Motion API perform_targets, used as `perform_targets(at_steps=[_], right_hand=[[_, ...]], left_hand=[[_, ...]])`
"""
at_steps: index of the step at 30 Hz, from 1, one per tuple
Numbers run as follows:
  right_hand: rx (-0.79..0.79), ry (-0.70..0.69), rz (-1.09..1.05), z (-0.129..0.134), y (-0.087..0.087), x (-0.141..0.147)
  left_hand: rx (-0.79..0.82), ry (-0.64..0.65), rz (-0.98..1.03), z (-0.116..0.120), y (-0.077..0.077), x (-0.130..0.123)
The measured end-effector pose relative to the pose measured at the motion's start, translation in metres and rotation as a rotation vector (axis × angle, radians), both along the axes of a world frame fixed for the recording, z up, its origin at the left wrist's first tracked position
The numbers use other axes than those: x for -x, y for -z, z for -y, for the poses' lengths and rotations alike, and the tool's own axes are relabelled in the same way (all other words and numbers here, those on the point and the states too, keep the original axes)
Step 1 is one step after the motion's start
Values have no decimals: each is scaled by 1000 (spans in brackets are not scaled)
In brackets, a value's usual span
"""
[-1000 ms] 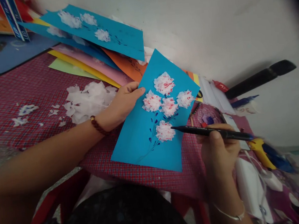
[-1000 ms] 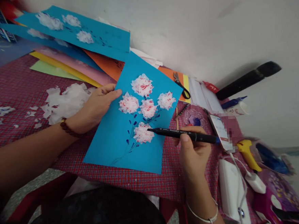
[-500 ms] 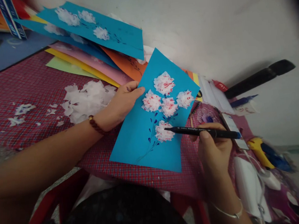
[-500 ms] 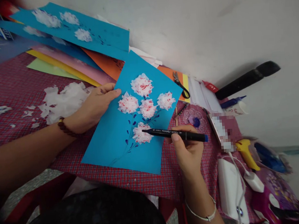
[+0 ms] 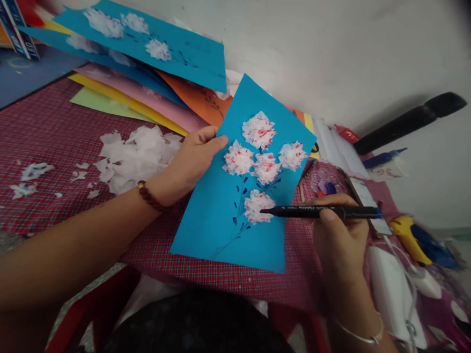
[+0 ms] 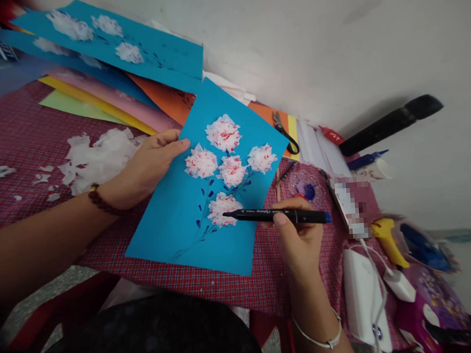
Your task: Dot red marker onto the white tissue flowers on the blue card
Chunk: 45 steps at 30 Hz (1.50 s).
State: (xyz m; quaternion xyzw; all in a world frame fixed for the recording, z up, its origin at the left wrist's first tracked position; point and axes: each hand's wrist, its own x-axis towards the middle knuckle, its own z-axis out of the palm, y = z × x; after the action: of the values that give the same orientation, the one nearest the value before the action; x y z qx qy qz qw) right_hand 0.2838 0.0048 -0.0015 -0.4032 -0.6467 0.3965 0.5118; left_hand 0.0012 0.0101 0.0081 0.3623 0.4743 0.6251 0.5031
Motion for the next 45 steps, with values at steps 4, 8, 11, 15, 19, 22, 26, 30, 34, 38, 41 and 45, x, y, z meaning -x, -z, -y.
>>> perform_targets(at_steps=[4, 8, 11, 15, 19, 22, 26, 30, 34, 38, 41, 45], right_hand=[[-28, 53, 14, -3, 0, 5], [-41, 120, -24, -5, -1, 10], [-37, 72, -81, -4, -2, 9], [-15, 26, -41, -1, -1, 6], [9, -32, -26, 0, 0, 3], [17, -45, -52, -1, 0, 3], [34, 27, -40, -3, 0, 7], [98, 77, -58, -5, -2, 11], [133, 99, -111, -7, -3, 12], [192, 63, -98, -8, -1, 10], [214, 53, -75, -9, -1, 9], [169, 71, -147, -6, -3, 10]], left_hand=[[-7, 12, 10, 1, -1, -2], [-9, 44, 21, 2, -2, -2], [11, 48, 12, 2, -1, -1], [25, 40, 3, 1, -2, -1], [34, 35, -1, 1, -4, -2], [34, 42, -24, 1, -3, -1], [36, 51, -8, 2, -2, -2], [23, 62, 35, 3, -3, -2], [-6, 65, 33, 2, -2, -1], [-30, 50, -1, 1, 1, -1], [-41, 37, -19, 1, 2, -1], [-67, 46, 1, 1, 2, -1]])
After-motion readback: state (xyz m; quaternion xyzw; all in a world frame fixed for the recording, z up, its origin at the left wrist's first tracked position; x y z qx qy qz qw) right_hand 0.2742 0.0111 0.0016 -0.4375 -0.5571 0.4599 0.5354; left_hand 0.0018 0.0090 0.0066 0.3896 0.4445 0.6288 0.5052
